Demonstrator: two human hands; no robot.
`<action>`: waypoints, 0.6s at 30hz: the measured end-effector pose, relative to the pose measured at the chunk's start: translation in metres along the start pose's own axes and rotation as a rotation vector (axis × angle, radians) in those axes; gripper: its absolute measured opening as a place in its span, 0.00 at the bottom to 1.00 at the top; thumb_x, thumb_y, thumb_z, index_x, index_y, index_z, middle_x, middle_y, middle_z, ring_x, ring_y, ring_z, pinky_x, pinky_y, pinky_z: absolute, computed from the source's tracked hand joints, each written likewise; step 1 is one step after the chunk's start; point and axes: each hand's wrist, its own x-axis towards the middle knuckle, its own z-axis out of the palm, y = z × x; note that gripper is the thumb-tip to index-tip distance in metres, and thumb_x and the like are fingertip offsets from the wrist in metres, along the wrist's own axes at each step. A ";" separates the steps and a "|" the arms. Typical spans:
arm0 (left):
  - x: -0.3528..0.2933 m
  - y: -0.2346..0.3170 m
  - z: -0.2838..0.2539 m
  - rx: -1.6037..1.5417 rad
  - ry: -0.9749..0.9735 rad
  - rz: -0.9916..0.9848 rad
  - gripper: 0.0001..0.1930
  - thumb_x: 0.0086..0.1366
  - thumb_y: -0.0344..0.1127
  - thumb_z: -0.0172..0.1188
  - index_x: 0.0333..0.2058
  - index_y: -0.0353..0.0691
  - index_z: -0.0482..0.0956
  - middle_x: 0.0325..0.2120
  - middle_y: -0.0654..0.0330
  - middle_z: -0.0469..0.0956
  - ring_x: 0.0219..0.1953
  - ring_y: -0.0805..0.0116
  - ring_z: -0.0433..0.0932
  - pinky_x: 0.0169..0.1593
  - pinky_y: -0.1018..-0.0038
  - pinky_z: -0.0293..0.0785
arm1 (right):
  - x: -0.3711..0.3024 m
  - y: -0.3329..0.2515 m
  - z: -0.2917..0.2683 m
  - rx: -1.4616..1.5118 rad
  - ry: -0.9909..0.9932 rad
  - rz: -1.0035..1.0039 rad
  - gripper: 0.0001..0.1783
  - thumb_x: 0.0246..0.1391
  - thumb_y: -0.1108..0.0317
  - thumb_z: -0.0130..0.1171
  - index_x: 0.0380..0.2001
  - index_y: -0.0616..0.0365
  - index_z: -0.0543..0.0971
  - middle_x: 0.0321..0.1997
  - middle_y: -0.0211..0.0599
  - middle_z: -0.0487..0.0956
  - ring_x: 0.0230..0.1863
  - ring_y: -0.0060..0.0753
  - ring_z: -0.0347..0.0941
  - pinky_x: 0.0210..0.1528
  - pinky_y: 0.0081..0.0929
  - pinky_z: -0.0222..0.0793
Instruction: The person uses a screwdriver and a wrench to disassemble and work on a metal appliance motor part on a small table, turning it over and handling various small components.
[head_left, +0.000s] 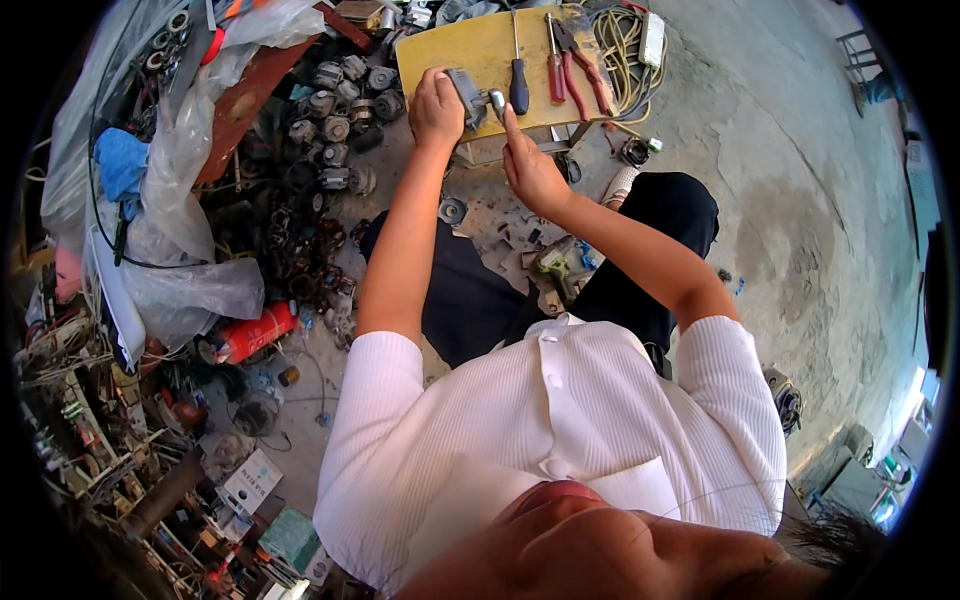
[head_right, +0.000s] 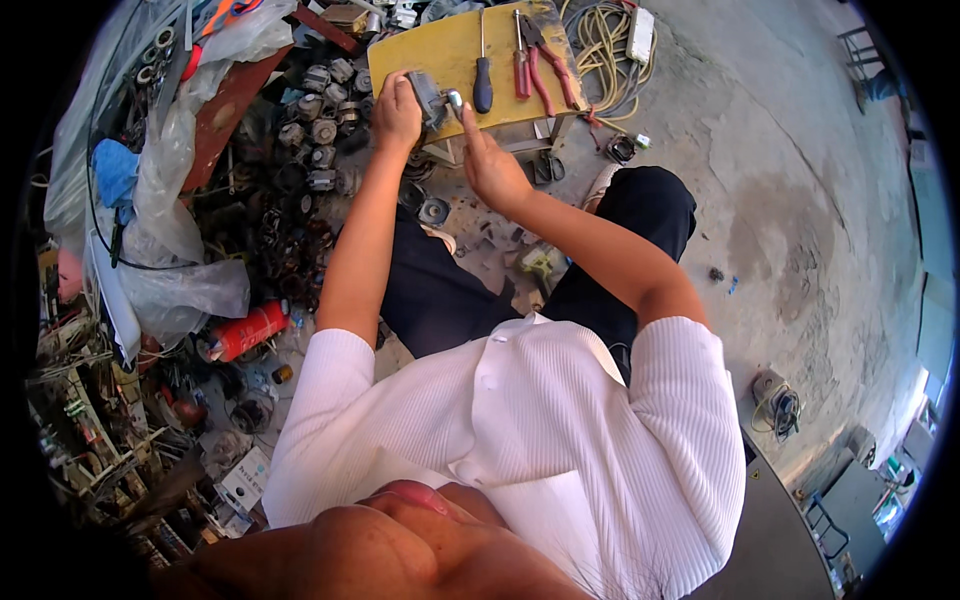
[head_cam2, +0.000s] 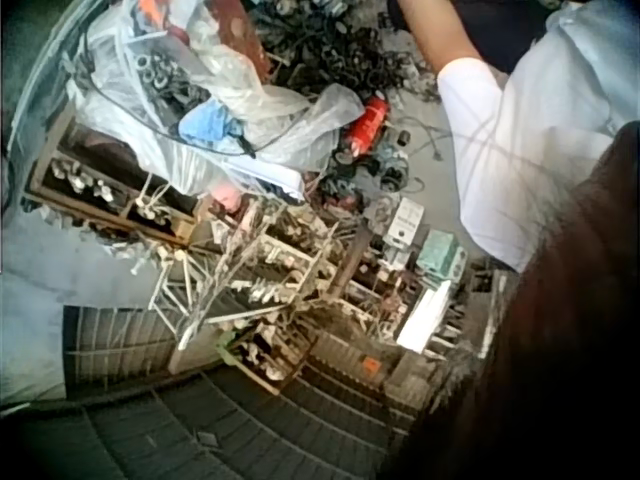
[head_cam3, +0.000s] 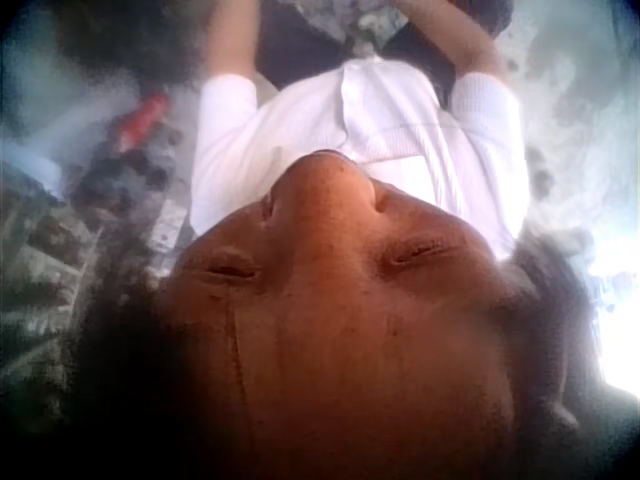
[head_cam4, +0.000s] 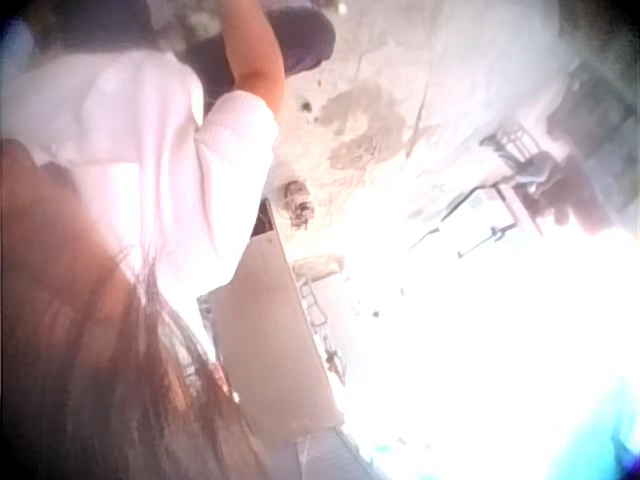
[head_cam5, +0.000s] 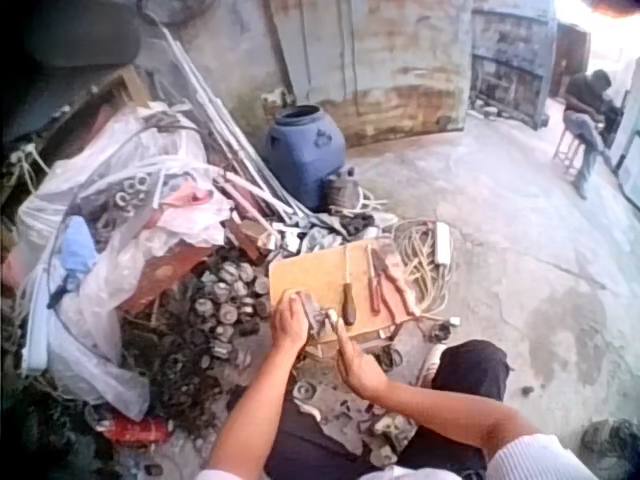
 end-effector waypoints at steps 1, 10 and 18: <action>0.000 -0.001 0.003 0.010 0.006 0.030 0.22 0.72 0.46 0.38 0.47 0.39 0.79 0.45 0.45 0.80 0.51 0.41 0.75 0.55 0.53 0.68 | 0.001 0.015 0.009 -0.003 0.057 -0.029 0.41 0.64 0.71 0.49 0.74 0.59 0.42 0.45 0.63 0.75 0.40 0.68 0.74 0.43 0.53 0.71; 0.001 -0.005 0.001 0.093 -0.029 0.021 0.23 0.73 0.47 0.36 0.50 0.43 0.77 0.49 0.49 0.79 0.54 0.45 0.74 0.65 0.47 0.57 | 0.017 -0.042 -0.038 0.502 -0.167 0.411 0.27 0.64 0.68 0.52 0.64 0.62 0.63 0.27 0.40 0.77 0.26 0.36 0.77 0.29 0.34 0.71; -0.003 0.004 0.003 0.119 0.031 0.028 0.23 0.72 0.47 0.38 0.49 0.41 0.78 0.46 0.46 0.80 0.50 0.42 0.76 0.57 0.57 0.67 | 0.064 -0.077 -0.090 1.067 -0.316 0.865 0.07 0.65 0.67 0.51 0.37 0.58 0.73 0.25 0.26 0.75 0.23 0.20 0.74 0.22 0.21 0.73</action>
